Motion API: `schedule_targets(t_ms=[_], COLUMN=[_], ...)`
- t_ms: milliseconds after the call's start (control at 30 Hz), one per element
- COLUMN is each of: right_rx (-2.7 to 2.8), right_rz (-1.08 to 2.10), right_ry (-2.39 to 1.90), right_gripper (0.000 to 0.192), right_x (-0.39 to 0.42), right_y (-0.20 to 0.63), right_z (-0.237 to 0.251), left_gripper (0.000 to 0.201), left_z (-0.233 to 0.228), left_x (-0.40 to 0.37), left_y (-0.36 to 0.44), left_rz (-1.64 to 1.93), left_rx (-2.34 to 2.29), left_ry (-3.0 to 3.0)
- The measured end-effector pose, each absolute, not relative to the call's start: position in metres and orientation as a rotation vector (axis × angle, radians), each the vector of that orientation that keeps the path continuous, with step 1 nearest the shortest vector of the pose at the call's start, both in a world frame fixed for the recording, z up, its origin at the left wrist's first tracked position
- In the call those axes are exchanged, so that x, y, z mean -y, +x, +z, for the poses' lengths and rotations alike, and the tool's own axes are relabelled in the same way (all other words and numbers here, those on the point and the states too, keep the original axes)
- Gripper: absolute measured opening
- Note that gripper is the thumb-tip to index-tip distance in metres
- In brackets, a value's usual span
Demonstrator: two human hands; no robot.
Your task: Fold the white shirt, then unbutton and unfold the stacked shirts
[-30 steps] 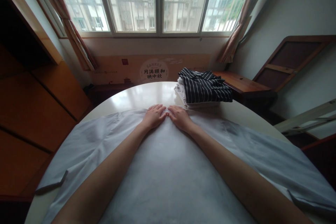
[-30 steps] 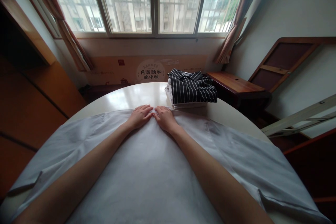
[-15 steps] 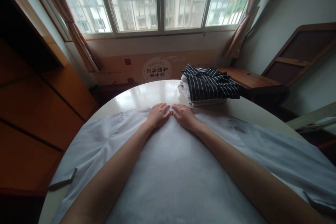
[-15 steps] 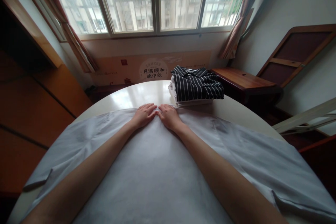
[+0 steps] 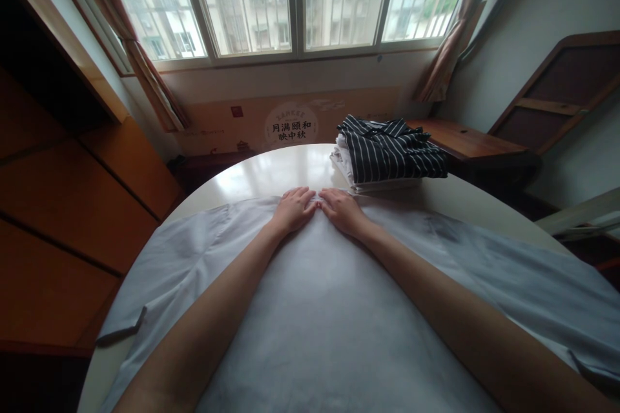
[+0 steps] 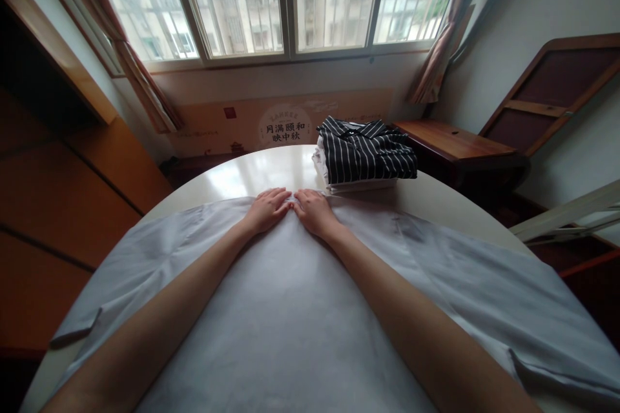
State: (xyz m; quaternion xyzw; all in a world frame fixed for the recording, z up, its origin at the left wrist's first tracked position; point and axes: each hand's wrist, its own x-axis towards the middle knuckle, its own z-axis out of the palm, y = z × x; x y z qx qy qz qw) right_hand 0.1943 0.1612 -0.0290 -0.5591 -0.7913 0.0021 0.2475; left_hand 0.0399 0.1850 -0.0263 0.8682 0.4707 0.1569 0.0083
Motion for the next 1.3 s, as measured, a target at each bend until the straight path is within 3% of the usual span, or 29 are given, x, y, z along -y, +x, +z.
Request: schedule_targets(t_ms=[1033,1300], right_rx=[2.137,2.107], right_rz=[-0.023,-0.006], right_ry=[-1.605,-1.640], right_gripper=[0.025,0.025], right_x=[-0.163,-0.152], right_y=[0.190,0.190], right_z=[-0.027,-0.023], left_gripper=[0.046,0.049], left_z=[-0.027,-0.026], left_x=[-0.173,-0.137], left_y=[0.041,-0.052], left_rz=[0.371,0.265], left_rx=[-1.561,-1.714], left_ry=[2.682,2.600])
